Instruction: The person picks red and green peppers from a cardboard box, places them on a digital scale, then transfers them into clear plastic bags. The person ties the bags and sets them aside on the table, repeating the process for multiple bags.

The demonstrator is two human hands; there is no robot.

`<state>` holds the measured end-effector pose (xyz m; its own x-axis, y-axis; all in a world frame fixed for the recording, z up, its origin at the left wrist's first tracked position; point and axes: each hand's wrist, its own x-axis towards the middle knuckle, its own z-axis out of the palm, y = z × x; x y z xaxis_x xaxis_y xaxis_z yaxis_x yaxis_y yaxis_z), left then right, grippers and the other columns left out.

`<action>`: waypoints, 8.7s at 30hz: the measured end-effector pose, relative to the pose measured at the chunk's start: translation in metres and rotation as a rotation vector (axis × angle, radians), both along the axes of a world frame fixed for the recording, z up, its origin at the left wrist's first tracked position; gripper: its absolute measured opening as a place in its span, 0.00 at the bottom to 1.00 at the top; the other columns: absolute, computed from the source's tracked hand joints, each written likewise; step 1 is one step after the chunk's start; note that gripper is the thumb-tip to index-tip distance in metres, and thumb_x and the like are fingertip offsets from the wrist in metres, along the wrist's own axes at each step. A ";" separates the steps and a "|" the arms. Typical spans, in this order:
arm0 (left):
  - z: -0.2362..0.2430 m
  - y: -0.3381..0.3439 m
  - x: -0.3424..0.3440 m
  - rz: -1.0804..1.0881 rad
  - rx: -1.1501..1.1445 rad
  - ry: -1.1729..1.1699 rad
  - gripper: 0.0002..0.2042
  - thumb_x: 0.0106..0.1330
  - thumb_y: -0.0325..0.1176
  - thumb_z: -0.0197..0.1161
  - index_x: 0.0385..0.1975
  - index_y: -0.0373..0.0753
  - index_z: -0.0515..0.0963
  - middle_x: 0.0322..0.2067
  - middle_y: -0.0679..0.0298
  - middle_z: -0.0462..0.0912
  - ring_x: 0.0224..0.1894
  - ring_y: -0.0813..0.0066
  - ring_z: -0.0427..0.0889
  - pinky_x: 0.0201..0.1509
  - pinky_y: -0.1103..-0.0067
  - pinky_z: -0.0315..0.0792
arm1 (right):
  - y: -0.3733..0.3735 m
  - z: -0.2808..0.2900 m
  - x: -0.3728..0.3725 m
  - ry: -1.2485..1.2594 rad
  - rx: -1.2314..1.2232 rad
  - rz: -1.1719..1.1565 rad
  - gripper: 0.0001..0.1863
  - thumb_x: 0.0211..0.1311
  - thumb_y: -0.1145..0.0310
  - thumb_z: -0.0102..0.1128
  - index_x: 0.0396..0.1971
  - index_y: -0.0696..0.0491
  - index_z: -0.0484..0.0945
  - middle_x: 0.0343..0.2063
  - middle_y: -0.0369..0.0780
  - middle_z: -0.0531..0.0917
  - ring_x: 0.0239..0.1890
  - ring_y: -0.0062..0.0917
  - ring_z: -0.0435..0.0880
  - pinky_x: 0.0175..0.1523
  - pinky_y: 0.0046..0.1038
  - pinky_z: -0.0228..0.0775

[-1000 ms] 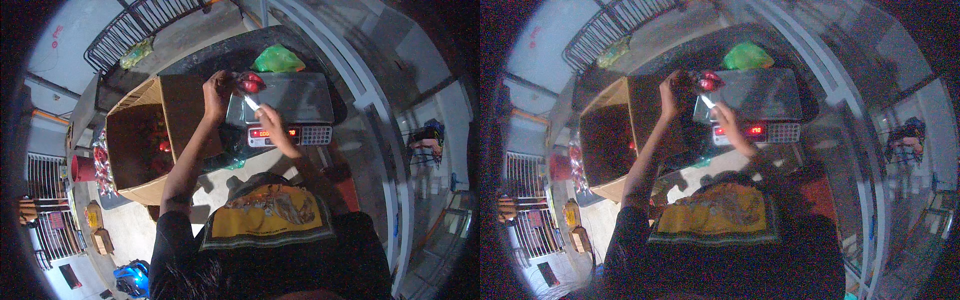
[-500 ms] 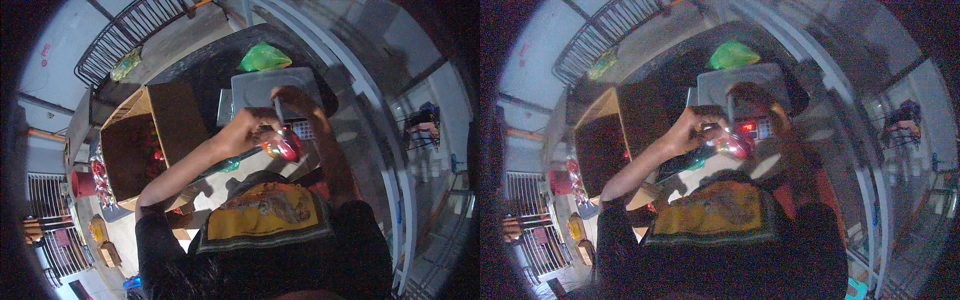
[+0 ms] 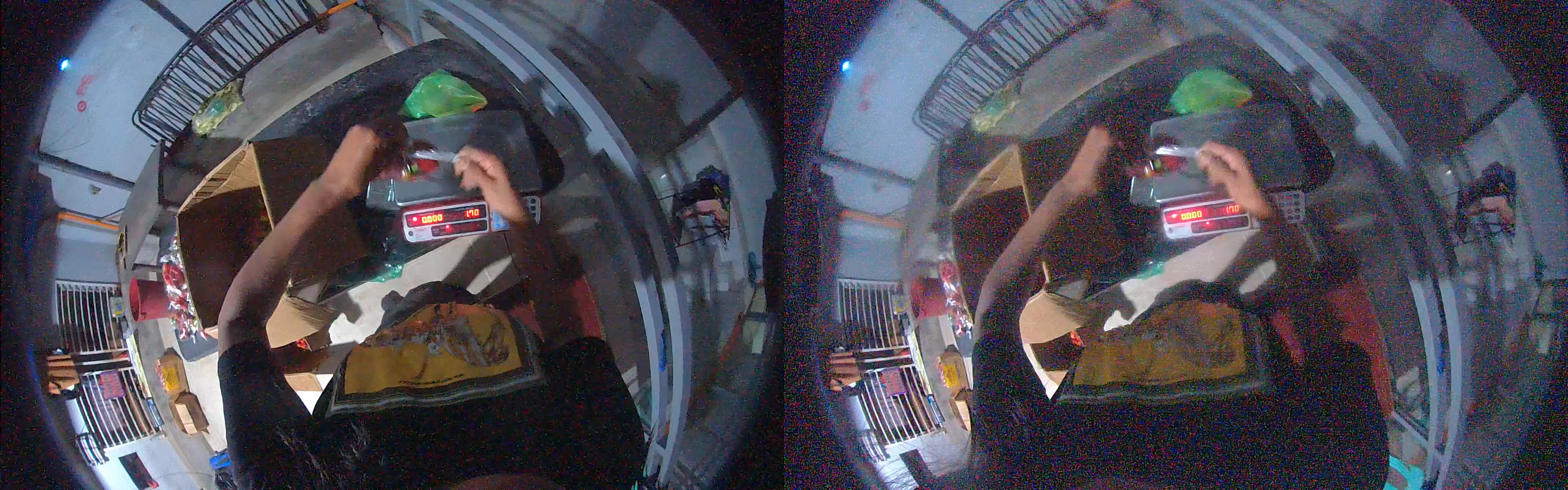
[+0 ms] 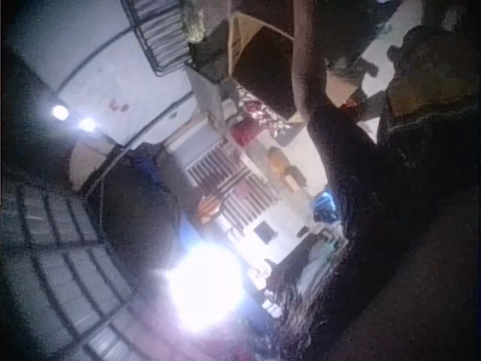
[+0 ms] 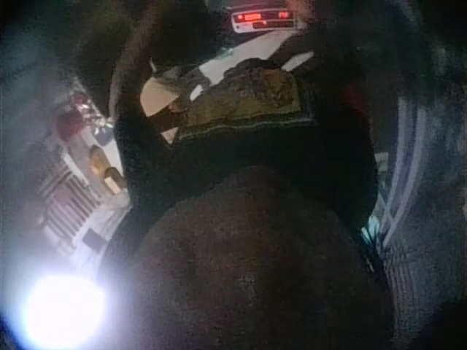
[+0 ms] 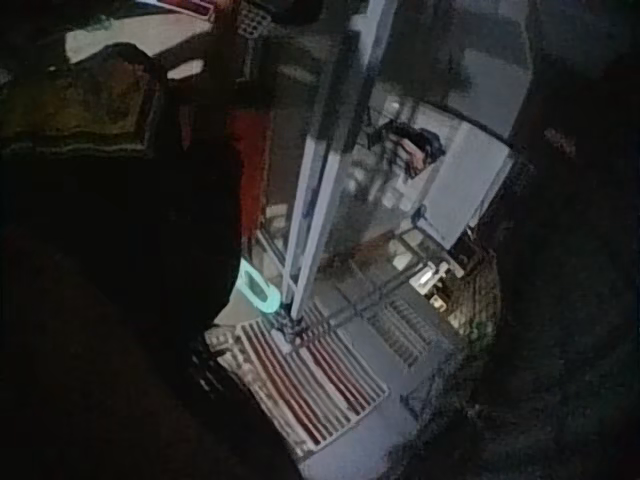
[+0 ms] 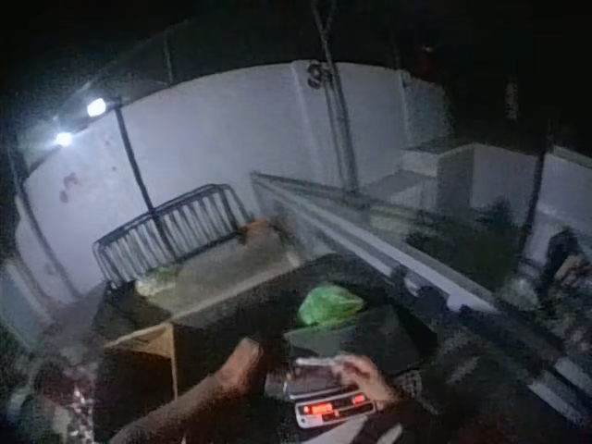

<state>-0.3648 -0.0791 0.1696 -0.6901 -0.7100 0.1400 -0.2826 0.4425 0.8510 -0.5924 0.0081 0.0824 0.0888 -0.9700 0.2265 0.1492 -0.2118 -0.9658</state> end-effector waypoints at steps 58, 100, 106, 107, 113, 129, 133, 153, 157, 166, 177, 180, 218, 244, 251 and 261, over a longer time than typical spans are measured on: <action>-0.036 0.072 -0.048 0.360 -0.389 0.180 0.04 0.55 0.22 0.61 0.28 0.31 0.73 0.24 0.57 0.77 0.23 0.76 0.74 0.29 0.79 0.68 | 0.046 0.047 0.025 0.535 -0.208 -0.459 0.09 0.62 0.69 0.49 0.27 0.60 0.71 0.21 0.41 0.74 0.22 0.29 0.72 0.31 0.26 0.65; -0.065 0.059 -0.079 0.731 -0.115 0.288 0.02 0.53 0.27 0.62 0.25 0.37 0.78 0.24 0.62 0.81 0.25 0.72 0.79 0.31 0.77 0.71 | -0.019 -0.102 0.077 -1.222 0.377 0.132 0.15 0.58 0.65 0.59 0.43 0.54 0.74 0.38 0.36 0.79 0.42 0.24 0.78 0.49 0.28 0.72; -0.104 0.069 -0.055 0.933 -0.220 -0.070 0.04 0.49 0.30 0.64 0.24 0.40 0.79 0.25 0.55 0.81 0.28 0.55 0.80 0.32 0.69 0.72 | 0.013 -0.055 0.109 -0.164 0.227 -0.556 0.10 0.63 0.67 0.50 0.28 0.58 0.74 0.27 0.40 0.77 0.28 0.27 0.76 0.31 0.28 0.64; -0.101 0.070 -0.054 0.923 -0.235 -0.087 0.04 0.49 0.30 0.64 0.24 0.40 0.80 0.25 0.55 0.80 0.28 0.55 0.80 0.32 0.69 0.72 | 0.015 -0.041 0.102 0.116 0.173 -0.539 0.10 0.62 0.67 0.50 0.26 0.58 0.73 0.26 0.41 0.76 0.29 0.29 0.75 0.31 0.29 0.63; -0.085 0.068 -0.045 0.640 0.086 0.175 0.02 0.56 0.26 0.60 0.27 0.36 0.77 0.22 0.62 0.80 0.24 0.69 0.79 0.28 0.76 0.71 | -0.006 -0.013 0.069 0.748 -0.567 -0.789 0.10 0.60 0.70 0.50 0.21 0.59 0.69 0.13 0.42 0.69 0.18 0.36 0.72 0.27 0.31 0.62; -0.065 0.075 -0.075 0.563 0.544 0.878 0.05 0.60 0.32 0.61 0.30 0.38 0.77 0.24 0.71 0.77 0.26 0.83 0.74 0.31 0.83 0.68 | -0.016 0.025 0.049 0.458 -0.271 -0.580 0.07 0.48 0.82 0.56 0.30 0.60 0.74 0.27 0.41 0.79 0.33 0.28 0.79 0.40 0.26 0.69; -0.060 0.072 -0.075 0.484 0.689 0.916 0.06 0.60 0.35 0.61 0.31 0.40 0.77 0.25 0.71 0.77 0.26 0.83 0.72 0.30 0.84 0.65 | -0.011 0.042 0.059 0.327 -0.317 -0.716 0.07 0.49 0.82 0.57 0.31 0.59 0.74 0.29 0.41 0.79 0.32 0.27 0.78 0.41 0.26 0.69; -0.009 0.107 -0.078 0.526 -0.391 0.566 0.13 0.58 0.18 0.53 0.42 0.31 0.75 0.40 0.56 0.75 0.41 0.70 0.76 0.41 0.79 0.72 | 0.016 0.077 0.054 0.365 -0.367 -0.750 0.07 0.49 0.80 0.57 0.31 0.58 0.74 0.28 0.39 0.79 0.32 0.23 0.77 0.39 0.24 0.68; -0.003 0.115 -0.076 0.600 -0.365 0.516 0.09 0.56 0.17 0.55 0.36 0.30 0.76 0.34 0.55 0.76 0.36 0.70 0.77 0.37 0.79 0.71 | 0.019 0.062 0.054 0.302 -0.294 -0.721 0.05 0.50 0.79 0.57 0.29 0.59 0.74 0.27 0.38 0.78 0.32 0.19 0.76 0.36 0.21 0.67; -0.021 0.097 -0.058 0.519 -0.307 0.302 0.06 0.53 0.22 0.58 0.31 0.33 0.73 0.29 0.52 0.75 0.31 0.54 0.76 0.34 0.70 0.70 | 0.024 0.047 0.047 0.298 -0.265 -0.516 0.03 0.50 0.80 0.57 0.26 0.59 0.73 0.26 0.35 0.76 0.32 0.16 0.74 0.40 0.19 0.66; -0.040 0.082 -0.059 0.408 -0.042 0.441 0.02 0.55 0.20 0.56 0.28 0.32 0.72 0.23 0.57 0.73 0.24 0.69 0.75 0.29 0.78 0.68 | 0.006 0.023 0.021 -0.332 0.057 -0.155 0.14 0.46 0.82 0.59 0.34 0.53 0.69 0.30 0.32 0.73 0.36 0.18 0.74 0.45 0.20 0.67; -0.041 0.083 -0.063 0.427 -0.041 0.444 0.02 0.56 0.20 0.55 0.28 0.32 0.73 0.23 0.60 0.72 0.24 0.76 0.73 0.28 0.81 0.67 | 0.006 0.015 0.020 -0.455 0.135 -0.157 0.13 0.48 0.81 0.60 0.32 0.52 0.70 0.29 0.32 0.74 0.37 0.19 0.76 0.45 0.22 0.68; -0.058 0.063 -0.060 0.265 -0.286 0.083 0.16 0.49 0.26 0.61 0.40 0.38 0.71 0.37 0.55 0.76 0.44 0.52 0.72 0.48 0.64 0.63 | 0.005 0.036 0.022 0.315 0.069 -0.195 0.08 0.57 0.76 0.52 0.21 0.60 0.66 0.17 0.35 0.67 0.20 0.15 0.67 0.26 0.26 0.62; -0.018 0.095 -0.070 0.084 0.307 0.605 0.10 0.61 0.33 0.52 0.26 0.35 0.78 0.29 0.61 0.75 0.39 0.69 0.71 0.47 0.77 0.63 | 0.035 0.084 0.014 0.038 0.027 -0.213 0.09 0.61 0.69 0.52 0.22 0.54 0.72 0.13 0.33 0.73 0.09 0.07 0.62 0.13 0.12 0.48; -0.006 0.085 -0.060 -0.045 0.197 0.401 0.11 0.64 0.35 0.51 0.29 0.35 0.76 0.34 0.64 0.74 0.44 0.71 0.70 0.55 0.74 0.60 | 0.036 0.092 0.016 0.012 0.068 -0.262 0.09 0.60 0.70 0.53 0.21 0.54 0.71 0.13 0.31 0.73 0.09 0.07 0.61 0.13 0.13 0.47; -0.019 0.122 -0.035 0.132 0.980 0.688 0.18 0.59 0.37 0.62 0.46 0.37 0.68 0.41 0.64 0.75 0.44 0.74 0.74 0.49 0.78 0.68 | 0.018 0.083 0.033 0.478 -0.156 -0.048 0.10 0.58 0.71 0.55 0.20 0.58 0.68 0.15 0.34 0.70 0.19 0.15 0.67 0.25 0.23 0.60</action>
<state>-0.4000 0.0428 0.1502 -0.5966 -0.7801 -0.1882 0.3682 -0.4744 0.7996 -0.5599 0.0262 0.1650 0.1741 -0.9333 0.3141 -0.3156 -0.3550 -0.8800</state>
